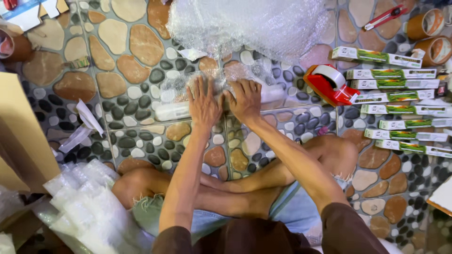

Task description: The person sits on the floor and wraps small rectangular boxes in bubble wrap. They place a box on a sheet of bubble wrap, roll it up, and secure it with tape from a dispenser. The wrapped items are then placed aside.

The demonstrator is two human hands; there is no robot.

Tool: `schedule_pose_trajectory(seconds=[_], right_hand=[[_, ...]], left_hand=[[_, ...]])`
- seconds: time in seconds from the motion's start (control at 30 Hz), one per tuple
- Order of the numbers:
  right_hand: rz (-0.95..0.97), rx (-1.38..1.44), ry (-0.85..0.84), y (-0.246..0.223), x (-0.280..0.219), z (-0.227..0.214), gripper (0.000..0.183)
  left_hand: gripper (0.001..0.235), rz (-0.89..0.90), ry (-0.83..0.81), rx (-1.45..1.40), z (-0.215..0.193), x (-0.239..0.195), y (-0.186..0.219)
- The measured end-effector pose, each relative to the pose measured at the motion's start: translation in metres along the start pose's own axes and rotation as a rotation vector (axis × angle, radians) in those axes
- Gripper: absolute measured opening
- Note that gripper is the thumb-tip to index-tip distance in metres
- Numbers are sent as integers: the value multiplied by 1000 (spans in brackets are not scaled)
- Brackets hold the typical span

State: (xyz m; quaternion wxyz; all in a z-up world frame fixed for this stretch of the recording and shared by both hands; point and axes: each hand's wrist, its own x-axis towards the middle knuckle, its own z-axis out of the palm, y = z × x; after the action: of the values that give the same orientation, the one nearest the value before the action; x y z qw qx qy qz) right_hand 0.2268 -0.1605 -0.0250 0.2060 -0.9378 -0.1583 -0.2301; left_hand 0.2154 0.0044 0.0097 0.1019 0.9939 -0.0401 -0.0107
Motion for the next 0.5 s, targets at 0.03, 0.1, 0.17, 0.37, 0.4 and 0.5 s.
schedule_pose_trajectory(seconds=[0.03, 0.1, 0.17, 0.37, 0.4, 0.5], right_hand=[[-5, 4, -21, -1, -8, -7, 44], [47, 27, -239, -8, -12, -14, 65], [95, 50, -454, -7, 1, -16, 92], [17, -129, -552, 23, 52, 24, 102], [-75, -93, -496, 28, 53, 28, 80], [-117, 5, -598, 33, 58, 32, 75]], left_hand=[[81, -61, -193, 64, -4, 19, 0], [76, -57, -113, 24, 7, 50, -13], [74, -56, -27, -18, 25, 77, -25], [59, 314, 490, -9, 36, 59, -38], [65, 363, 435, -1, 34, 46, -43], [78, 436, 288, 56, 16, 30, -51]])
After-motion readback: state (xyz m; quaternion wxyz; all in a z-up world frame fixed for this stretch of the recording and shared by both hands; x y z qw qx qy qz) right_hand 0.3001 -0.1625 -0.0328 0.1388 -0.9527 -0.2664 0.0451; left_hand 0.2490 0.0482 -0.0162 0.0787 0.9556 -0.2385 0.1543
